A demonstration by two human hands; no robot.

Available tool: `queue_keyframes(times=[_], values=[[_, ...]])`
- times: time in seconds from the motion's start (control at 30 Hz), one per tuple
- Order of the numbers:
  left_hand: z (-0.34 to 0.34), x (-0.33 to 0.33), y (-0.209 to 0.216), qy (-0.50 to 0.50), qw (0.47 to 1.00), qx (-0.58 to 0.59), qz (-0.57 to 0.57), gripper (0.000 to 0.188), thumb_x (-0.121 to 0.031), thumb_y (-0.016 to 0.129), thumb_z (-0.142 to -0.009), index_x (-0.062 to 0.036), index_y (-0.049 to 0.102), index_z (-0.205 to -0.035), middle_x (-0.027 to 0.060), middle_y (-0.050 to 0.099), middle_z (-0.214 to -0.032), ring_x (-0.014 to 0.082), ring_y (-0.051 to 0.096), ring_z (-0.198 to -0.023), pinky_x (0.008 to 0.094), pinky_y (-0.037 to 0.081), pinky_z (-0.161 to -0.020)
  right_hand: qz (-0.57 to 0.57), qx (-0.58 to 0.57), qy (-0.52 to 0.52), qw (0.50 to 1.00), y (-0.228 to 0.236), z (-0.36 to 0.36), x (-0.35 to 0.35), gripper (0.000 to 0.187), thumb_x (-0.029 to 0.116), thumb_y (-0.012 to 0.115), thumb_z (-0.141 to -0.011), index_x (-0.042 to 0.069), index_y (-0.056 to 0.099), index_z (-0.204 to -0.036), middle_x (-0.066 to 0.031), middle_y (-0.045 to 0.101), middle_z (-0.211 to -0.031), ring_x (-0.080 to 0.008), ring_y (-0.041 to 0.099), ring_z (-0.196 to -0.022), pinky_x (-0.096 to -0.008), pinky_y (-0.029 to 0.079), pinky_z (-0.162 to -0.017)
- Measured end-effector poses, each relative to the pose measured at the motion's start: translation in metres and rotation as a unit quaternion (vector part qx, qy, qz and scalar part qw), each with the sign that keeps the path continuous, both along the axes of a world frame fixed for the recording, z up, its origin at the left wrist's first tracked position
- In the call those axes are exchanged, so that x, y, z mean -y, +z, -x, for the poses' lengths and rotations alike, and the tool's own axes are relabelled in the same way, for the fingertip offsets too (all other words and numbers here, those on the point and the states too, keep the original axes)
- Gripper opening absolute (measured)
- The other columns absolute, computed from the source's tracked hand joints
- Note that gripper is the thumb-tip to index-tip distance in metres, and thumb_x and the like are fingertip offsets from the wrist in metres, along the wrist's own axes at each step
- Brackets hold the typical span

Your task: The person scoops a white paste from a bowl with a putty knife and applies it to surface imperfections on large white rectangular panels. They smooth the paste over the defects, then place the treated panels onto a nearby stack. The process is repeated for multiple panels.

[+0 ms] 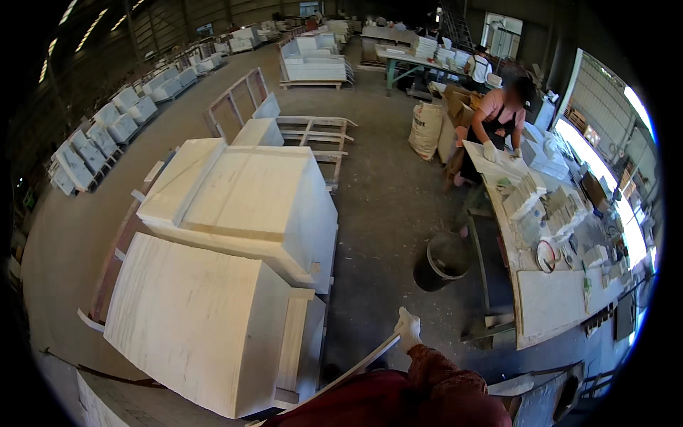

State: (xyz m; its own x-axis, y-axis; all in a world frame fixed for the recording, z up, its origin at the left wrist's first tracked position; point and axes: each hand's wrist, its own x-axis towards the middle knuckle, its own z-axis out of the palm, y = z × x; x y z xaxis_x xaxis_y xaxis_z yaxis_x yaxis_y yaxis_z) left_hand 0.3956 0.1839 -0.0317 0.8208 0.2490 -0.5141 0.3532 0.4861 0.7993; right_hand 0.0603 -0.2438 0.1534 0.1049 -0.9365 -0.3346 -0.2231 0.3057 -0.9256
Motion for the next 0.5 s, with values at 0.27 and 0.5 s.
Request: queue_keyframes(times=[0.27, 0.5], values=[[0.022, 0.100, 0.048, -0.233, 0.971, 0.006, -0.057, 0.038, -0.033, 0.046, -0.099, -0.0122, 0.054, -0.129, 0.0122, 0.068, -0.098, 0.0310, 0.067, -0.085, 0.0462, 0.053, -0.069, -0.040, 0.123, -0.309, 0.942, 0.028, 0.181, -0.050, 0.048, 0.038, 0.056, -0.099, 0.007, 0.059, -0.063, 0.0015, 0.053, -0.061, -0.0120, 0.045, -0.058, -0.0318, 0.037, -0.060], [0.103, 0.166, 0.082, -0.351, 0.935, 0.035, -0.035, 0.032, -0.030, 0.048, -0.097, -0.0142, 0.062, -0.121, 0.0096, 0.071, -0.101, 0.0307, 0.069, -0.089, 0.0434, 0.054, -0.071, -0.053, 0.155, -0.520, 0.838, 0.004, 0.349, -0.112, 0.038, 0.038, 0.060, -0.099, 0.004, 0.074, -0.109, 0.0031, 0.060, -0.087, -0.0121, 0.049, -0.079, -0.0309, 0.041, -0.073]])
